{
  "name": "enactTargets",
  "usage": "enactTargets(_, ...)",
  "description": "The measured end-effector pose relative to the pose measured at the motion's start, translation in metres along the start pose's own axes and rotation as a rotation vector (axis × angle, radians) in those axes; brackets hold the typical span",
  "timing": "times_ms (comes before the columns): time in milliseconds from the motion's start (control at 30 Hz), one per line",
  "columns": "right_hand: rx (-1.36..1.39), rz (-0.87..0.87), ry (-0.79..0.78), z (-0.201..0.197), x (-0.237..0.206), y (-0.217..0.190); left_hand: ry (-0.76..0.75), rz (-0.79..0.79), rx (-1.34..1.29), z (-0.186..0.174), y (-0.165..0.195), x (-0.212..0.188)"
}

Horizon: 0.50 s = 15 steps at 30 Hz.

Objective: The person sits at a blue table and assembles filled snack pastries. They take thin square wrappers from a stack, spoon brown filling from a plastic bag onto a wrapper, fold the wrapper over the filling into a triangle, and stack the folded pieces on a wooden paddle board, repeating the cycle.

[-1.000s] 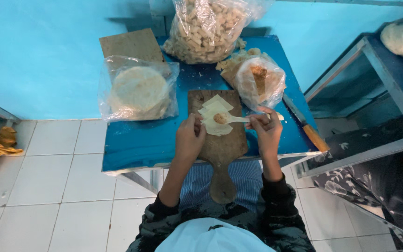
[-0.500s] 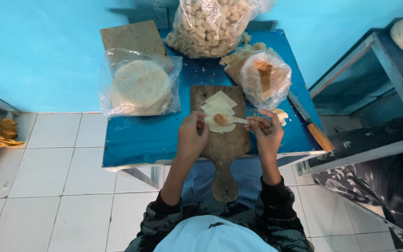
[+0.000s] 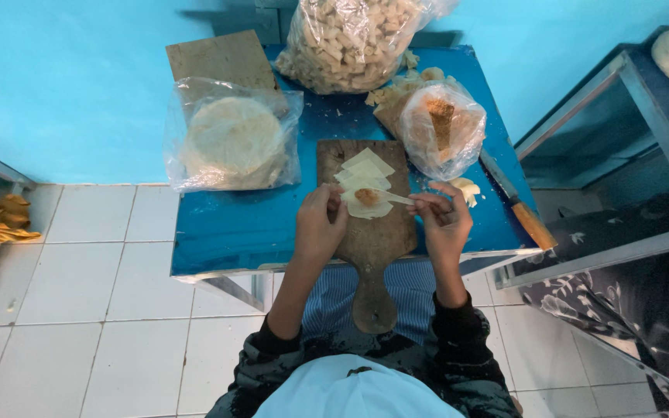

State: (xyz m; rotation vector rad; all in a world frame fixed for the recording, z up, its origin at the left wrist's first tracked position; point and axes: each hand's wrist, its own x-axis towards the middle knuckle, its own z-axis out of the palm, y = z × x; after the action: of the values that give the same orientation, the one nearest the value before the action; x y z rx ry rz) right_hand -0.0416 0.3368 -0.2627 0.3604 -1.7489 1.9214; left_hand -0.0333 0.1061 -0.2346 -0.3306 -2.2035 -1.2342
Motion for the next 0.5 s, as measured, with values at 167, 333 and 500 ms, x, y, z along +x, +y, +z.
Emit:
enactTargets(167, -0.053, -0.060, -0.020, 0.001, -0.003, -0.003, 0.001, -0.007, -0.014, 0.001, 0.001, 0.000)
enactTargets(333, -0.121, -0.136, -0.020, 0.000, -0.007, -0.009, -0.020, -0.021, 0.002, 0.001, 0.003, 0.001)
enactTargets(500, -0.149, -0.170, -0.031, 0.000, -0.008, -0.010, -0.023, -0.003, 0.002, -0.002, 0.004, 0.001)
